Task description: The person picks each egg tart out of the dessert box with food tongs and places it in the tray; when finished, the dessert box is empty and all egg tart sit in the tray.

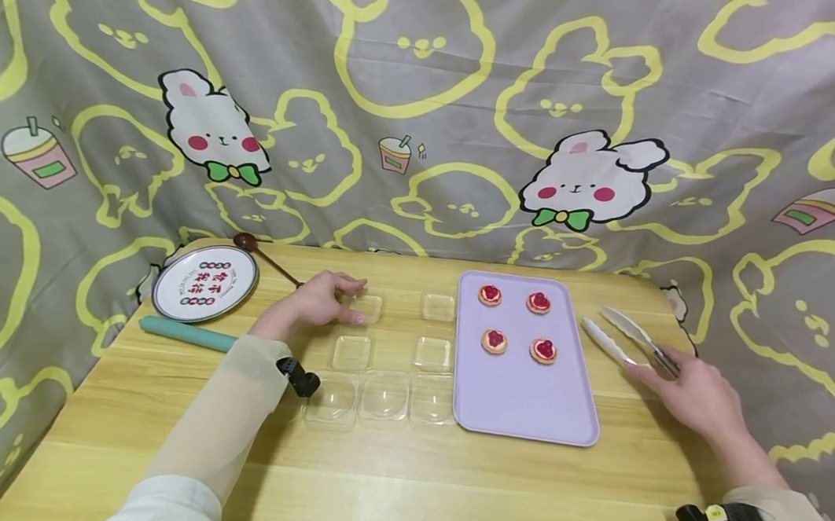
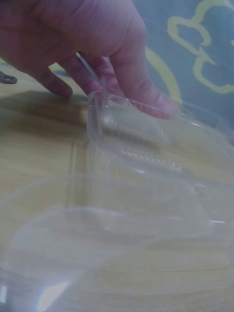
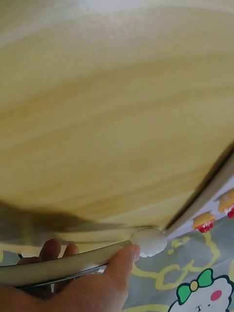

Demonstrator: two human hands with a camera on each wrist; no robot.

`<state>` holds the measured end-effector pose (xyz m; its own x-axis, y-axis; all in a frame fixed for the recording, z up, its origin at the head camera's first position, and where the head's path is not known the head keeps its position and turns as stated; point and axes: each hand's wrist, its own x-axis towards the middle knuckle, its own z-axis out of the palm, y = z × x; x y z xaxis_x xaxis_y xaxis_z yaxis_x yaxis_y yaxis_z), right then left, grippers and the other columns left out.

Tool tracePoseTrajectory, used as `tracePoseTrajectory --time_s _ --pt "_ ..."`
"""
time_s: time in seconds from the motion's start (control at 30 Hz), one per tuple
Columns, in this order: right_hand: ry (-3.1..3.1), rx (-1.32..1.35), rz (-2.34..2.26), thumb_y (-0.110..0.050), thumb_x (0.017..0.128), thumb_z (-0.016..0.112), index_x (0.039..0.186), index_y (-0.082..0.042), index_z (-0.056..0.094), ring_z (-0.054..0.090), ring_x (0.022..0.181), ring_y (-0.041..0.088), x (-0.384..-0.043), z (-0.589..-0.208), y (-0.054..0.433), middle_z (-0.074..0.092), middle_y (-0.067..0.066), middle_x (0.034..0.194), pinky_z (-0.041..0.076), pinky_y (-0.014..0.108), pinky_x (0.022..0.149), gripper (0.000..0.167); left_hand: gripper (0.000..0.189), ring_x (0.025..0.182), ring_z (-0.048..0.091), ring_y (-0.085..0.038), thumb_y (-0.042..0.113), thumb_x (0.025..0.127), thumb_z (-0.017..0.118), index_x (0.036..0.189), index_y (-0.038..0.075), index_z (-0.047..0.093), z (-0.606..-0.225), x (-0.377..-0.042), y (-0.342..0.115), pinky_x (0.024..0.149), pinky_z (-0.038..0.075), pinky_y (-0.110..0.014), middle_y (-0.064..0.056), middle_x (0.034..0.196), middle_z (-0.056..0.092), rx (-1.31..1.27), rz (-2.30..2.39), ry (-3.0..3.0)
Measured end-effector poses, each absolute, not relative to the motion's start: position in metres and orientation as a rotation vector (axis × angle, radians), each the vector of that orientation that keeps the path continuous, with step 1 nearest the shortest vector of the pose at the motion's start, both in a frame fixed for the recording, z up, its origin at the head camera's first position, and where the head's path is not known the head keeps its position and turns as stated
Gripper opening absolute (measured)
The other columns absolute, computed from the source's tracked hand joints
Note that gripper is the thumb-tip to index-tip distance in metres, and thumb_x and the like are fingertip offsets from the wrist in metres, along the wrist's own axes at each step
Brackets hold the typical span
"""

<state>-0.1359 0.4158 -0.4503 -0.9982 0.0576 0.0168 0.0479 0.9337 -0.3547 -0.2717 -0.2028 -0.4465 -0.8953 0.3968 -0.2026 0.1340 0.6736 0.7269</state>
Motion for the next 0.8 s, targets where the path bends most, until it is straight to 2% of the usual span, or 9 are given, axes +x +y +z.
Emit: tracePoseTrajectory --time_s 0.27,0.4,0.47,0.63,0.8 --pt "-3.07 -0.103 0.57 -0.07 0.094 0.067 0.144 -0.004 0.059 0.06 0.107 0.064 -0.136 -0.454 0.413 0.063 0.039 0.125 0.049 0.064 0.066 0.083 0.084 0.148 0.038 -0.041 0.031 0.085 0.092 0.157 0.012 0.051 -0.447 -0.269 -0.206 0.124 0.029 -0.055 -0.015 0.16 0.047 0.425 1.038 2.562" --pt "-3.08 -0.093 0.567 -0.07 0.095 0.065 0.138 -0.005 0.063 0.064 0.104 0.057 -0.136 -0.457 0.413 0.066 0.032 0.121 0.049 0.057 0.062 0.078 0.083 0.15 0.037 -0.04 0.032 0.086 0.091 0.157 0.013 0.052 -0.448 -0.268 -0.206 0.125 0.028 -0.055 -0.014 0.16 0.048 0.431 1.046 2.573" --pt "-3.081 -0.075 0.551 -0.069 0.096 0.065 0.137 -0.003 0.063 0.064 0.105 0.056 -0.137 -0.459 0.412 0.065 0.031 0.122 0.049 0.058 0.064 0.078 0.082 0.151 0.036 -0.04 0.032 0.087 0.091 0.157 0.012 0.052 -0.448 -0.267 -0.207 0.125 0.027 -0.055 -0.014 0.16 0.049 0.446 1.051 2.579" --pt "-3.069 -0.006 0.593 -0.061 0.099 0.066 0.136 0.009 0.06 0.058 0.111 0.06 -0.139 -0.463 0.411 0.057 0.037 0.126 0.049 0.068 0.081 0.079 0.08 0.151 0.036 -0.038 0.031 0.089 0.089 0.156 0.009 0.052 -0.449 -0.267 -0.208 0.125 0.028 -0.054 -0.013 0.156 0.053 0.504 1.037 2.601" --pt "-3.043 0.008 0.628 -0.06 0.096 0.071 0.135 0.013 0.055 0.06 0.104 0.056 -0.14 -0.464 0.41 0.059 0.036 0.118 0.05 0.066 0.075 0.083 0.082 0.149 0.04 -0.038 0.031 0.09 0.088 0.158 0.007 0.049 -0.449 -0.268 -0.208 0.124 0.03 -0.054 -0.016 0.151 0.058 0.531 1.022 2.609"
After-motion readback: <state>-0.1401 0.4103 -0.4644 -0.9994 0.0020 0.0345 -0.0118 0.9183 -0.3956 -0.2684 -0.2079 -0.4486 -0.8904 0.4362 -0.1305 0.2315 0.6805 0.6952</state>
